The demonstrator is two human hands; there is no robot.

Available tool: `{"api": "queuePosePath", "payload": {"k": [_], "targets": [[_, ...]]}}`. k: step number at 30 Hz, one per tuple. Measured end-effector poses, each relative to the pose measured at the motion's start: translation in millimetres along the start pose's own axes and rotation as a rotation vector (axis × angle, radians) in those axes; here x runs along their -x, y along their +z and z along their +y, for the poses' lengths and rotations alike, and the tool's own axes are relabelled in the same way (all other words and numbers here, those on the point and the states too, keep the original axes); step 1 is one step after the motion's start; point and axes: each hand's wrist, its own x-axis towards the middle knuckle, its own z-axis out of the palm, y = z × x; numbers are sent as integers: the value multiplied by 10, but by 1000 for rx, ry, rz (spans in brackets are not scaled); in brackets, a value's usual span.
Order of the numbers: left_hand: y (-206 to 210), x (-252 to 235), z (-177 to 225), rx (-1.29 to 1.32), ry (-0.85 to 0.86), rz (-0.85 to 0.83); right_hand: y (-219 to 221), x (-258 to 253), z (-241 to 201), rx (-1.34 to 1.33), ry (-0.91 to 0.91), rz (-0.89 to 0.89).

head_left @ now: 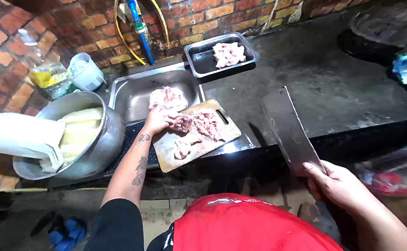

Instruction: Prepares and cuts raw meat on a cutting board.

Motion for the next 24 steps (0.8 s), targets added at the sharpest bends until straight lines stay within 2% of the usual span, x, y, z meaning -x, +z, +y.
{"api": "queuePosePath", "payload": {"k": [3,5,6,8,11,13,15,16,18,20,24], "targets": [[66,-217,444,178,-79,35,-16,-159,-242,131,16,-17],[-66,-329,1095,139,-300,-167,32,-359,-425,182,-60,-38],[43,-418,1132,164,-212,-92,76,-440,-499,182,-100,-46],[271,-639,1163,202,-55,-57,193,-529,-624,124,-175,-51],[461,-785,1259,15,65,-185,397,-579,-711,34,-228,-63],[445,-764,1229,-219,175,-179,442,-613,-704,39,-244,-88],[258,-521,1174,-315,228,-178,447,-638,-667,71,-250,-121],[134,-355,1128,-315,247,-239,447,-635,-655,84,-244,-137],[-4,-36,998,-285,199,-495,457,-617,-638,102,-215,-163],[52,192,835,-265,114,-681,487,-603,-651,108,-196,-184],[189,402,719,-172,133,-711,579,-611,-769,84,-223,-203]]}}
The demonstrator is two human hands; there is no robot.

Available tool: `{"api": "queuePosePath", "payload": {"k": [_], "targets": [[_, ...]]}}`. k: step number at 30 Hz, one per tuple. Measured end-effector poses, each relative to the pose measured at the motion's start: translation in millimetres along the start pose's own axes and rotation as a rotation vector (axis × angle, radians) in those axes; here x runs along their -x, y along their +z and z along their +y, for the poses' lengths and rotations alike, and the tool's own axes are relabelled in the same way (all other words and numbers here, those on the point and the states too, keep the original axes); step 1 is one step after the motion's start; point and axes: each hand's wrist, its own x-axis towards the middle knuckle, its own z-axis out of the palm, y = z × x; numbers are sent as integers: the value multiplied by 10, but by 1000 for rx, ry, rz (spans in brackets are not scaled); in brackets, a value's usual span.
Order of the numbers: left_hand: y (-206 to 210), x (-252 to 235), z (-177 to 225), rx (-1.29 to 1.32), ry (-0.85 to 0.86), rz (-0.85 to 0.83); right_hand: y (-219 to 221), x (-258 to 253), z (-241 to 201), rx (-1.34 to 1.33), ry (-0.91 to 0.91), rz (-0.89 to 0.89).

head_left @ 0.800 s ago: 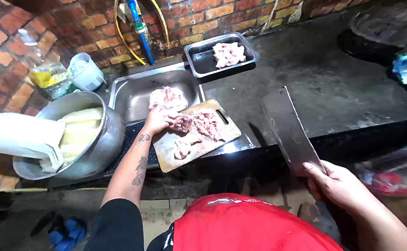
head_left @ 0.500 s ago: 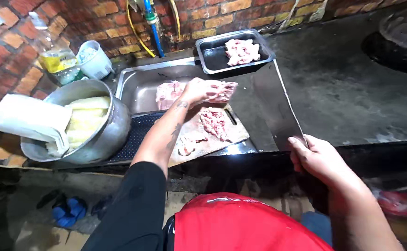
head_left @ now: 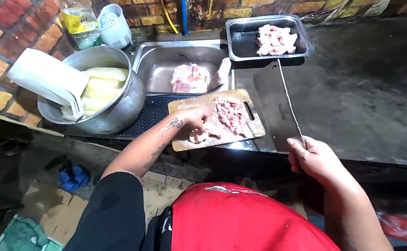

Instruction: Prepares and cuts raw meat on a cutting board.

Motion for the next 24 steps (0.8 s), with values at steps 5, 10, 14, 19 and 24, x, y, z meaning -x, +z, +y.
{"api": "queuePosePath", "payload": {"k": [5,10,14,19,24], "targets": [[24,144,-18,30,33,92,95,-12,-151,2,-94,-30],[-60,402,-95,112,175,630,207,5,-284,27,-145,-65],[166,424,-289,-191,380,848,338,-3,-400,69,-169,-96],[674,523,-539,-267,385,643,562,-34,-519,169,-155,-172],[976,414,-402,-107,110,894,882,-176,-653,333,-207,-225]]}}
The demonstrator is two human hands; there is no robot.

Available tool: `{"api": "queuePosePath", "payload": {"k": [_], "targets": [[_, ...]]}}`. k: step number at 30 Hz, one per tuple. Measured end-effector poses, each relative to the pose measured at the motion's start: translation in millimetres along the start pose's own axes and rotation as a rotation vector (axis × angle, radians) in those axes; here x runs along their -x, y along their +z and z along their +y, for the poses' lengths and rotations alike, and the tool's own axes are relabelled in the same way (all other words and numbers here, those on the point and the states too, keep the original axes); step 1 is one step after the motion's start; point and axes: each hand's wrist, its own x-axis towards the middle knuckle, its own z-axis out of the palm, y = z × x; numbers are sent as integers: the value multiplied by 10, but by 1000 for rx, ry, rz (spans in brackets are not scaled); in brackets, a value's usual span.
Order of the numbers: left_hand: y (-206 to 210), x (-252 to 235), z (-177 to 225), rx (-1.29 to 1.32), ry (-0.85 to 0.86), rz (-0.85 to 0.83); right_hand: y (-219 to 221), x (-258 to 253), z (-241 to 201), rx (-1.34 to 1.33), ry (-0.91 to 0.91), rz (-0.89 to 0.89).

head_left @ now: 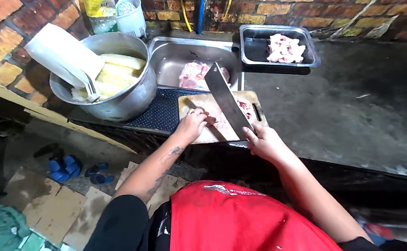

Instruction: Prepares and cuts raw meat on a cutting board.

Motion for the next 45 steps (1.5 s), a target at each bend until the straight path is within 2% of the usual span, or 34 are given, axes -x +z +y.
{"api": "queuePosePath", "payload": {"k": [2,6,9,11,17,19,20,21,23,26,30,33,37,42,45], "targets": [[114,34,44,3,-83,46,102,-112,-61,64,-41,-5],[251,104,10,40,-105,235,299,-317,-113,167,-73,-31],[240,119,-2,91,-118,260,317,-380,-177,217,-44,-77],[215,125,12,112,-140,248,258,-364,-249,247,-67,-46],[134,115,39,173,-283,105,61,-256,-562,134,-499,461],[89,96,52,172,-302,50,27,-267,-647,142,-550,521],[100,99,48,172,-287,72,50,-277,-652,179,-501,473],[139,109,30,172,-245,133,97,-282,-647,227,-377,347],[196,122,14,173,-174,221,262,-377,-560,331,-82,7],[173,70,-4,188,-136,227,305,-541,-479,422,34,-206],[167,45,-24,161,-113,138,348,-654,-515,451,32,-174],[184,35,-42,138,-87,108,458,-929,-580,404,-57,-131],[210,63,-41,103,-65,131,507,-1103,-675,359,-78,-143],[240,145,-10,104,-132,192,293,-869,-517,376,-48,-130],[222,179,2,111,-179,249,210,-667,-584,367,-143,35]]}}
